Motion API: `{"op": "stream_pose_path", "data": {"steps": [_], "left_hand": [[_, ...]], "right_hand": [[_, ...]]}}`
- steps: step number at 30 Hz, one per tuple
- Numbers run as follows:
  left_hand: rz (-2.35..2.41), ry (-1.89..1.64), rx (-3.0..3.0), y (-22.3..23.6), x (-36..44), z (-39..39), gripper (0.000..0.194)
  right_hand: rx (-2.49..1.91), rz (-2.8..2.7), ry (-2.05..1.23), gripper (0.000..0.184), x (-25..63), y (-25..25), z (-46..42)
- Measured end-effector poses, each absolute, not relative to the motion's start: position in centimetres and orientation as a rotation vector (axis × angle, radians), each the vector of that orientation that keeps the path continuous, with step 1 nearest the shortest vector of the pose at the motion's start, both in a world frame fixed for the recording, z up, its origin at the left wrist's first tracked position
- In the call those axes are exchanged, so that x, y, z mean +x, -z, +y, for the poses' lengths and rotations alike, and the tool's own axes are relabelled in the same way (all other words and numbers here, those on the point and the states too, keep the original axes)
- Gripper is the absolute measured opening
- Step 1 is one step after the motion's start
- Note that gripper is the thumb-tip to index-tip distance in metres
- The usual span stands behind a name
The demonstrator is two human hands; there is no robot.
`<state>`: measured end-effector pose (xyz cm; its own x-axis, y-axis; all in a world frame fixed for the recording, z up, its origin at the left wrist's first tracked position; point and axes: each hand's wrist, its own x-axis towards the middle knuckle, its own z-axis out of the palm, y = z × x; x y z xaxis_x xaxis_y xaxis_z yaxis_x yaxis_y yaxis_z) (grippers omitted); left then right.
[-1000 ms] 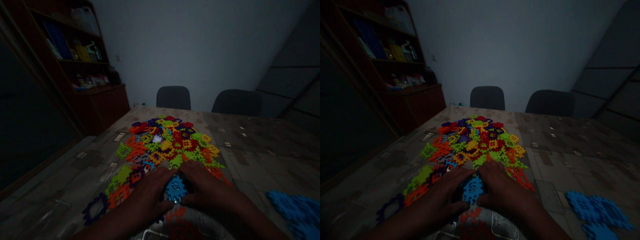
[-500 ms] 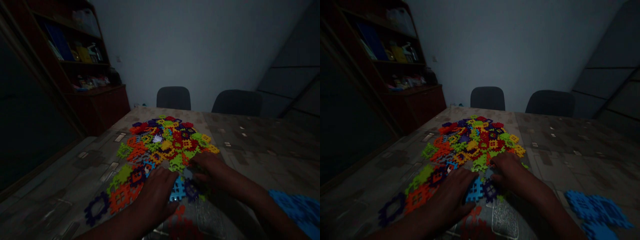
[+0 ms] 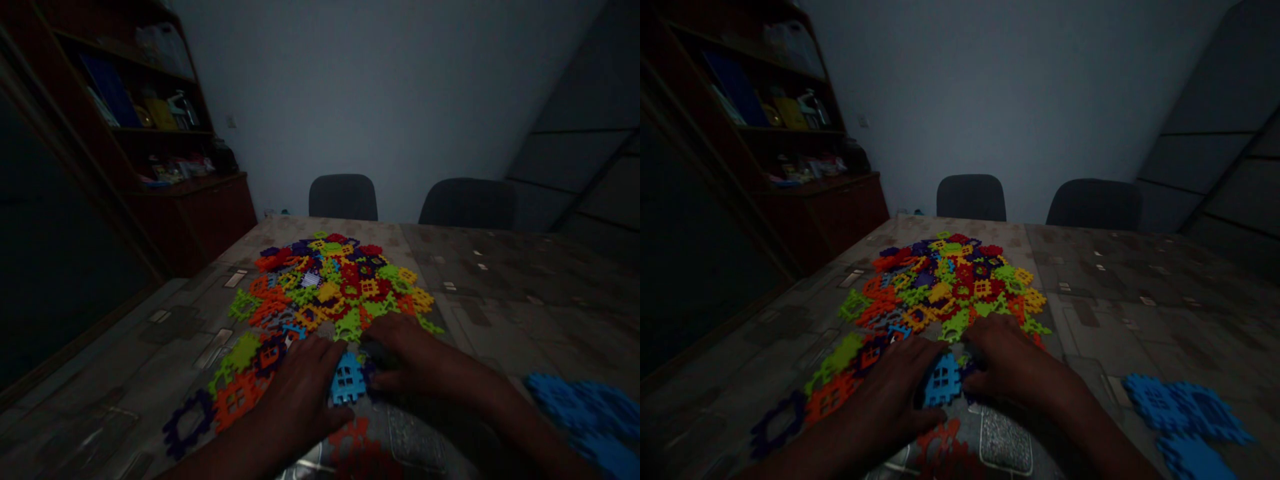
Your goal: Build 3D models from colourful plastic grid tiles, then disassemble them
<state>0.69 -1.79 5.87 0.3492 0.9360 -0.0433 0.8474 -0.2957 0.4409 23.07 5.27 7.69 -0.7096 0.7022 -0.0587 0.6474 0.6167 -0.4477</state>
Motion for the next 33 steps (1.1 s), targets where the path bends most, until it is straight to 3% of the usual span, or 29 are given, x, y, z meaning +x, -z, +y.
{"op": "stream_pose_path", "data": {"steps": [8,15,20,28,33], "left_hand": [[1.612,-0.257,2.164,-6.7,0.2,-1.9,0.043],[1.630,-0.225,2.188,-7.5,0.5,-2.0,0.049],[1.592,-0.283,2.189,-6.8,0.6,-2.1,0.079],[1.569,-0.376,2.182,-4.8,0.4,-2.1,0.061],[1.546,-0.378,2.165,-4.8,0.0,-1.7,0.078]], "right_hand": [[-1.003,-2.737,-0.704,0.046,20.6,-7.0,3.8],[-1.007,-2.740,-0.735,0.039,20.6,-7.3,3.7],[-0.952,-2.740,-0.832,0.053,20.7,-7.1,3.8],[-0.954,-2.723,-0.761,0.040,20.4,-5.9,3.9],[-0.915,-2.711,-0.740,0.040,20.4,-5.6,4.1]]}}
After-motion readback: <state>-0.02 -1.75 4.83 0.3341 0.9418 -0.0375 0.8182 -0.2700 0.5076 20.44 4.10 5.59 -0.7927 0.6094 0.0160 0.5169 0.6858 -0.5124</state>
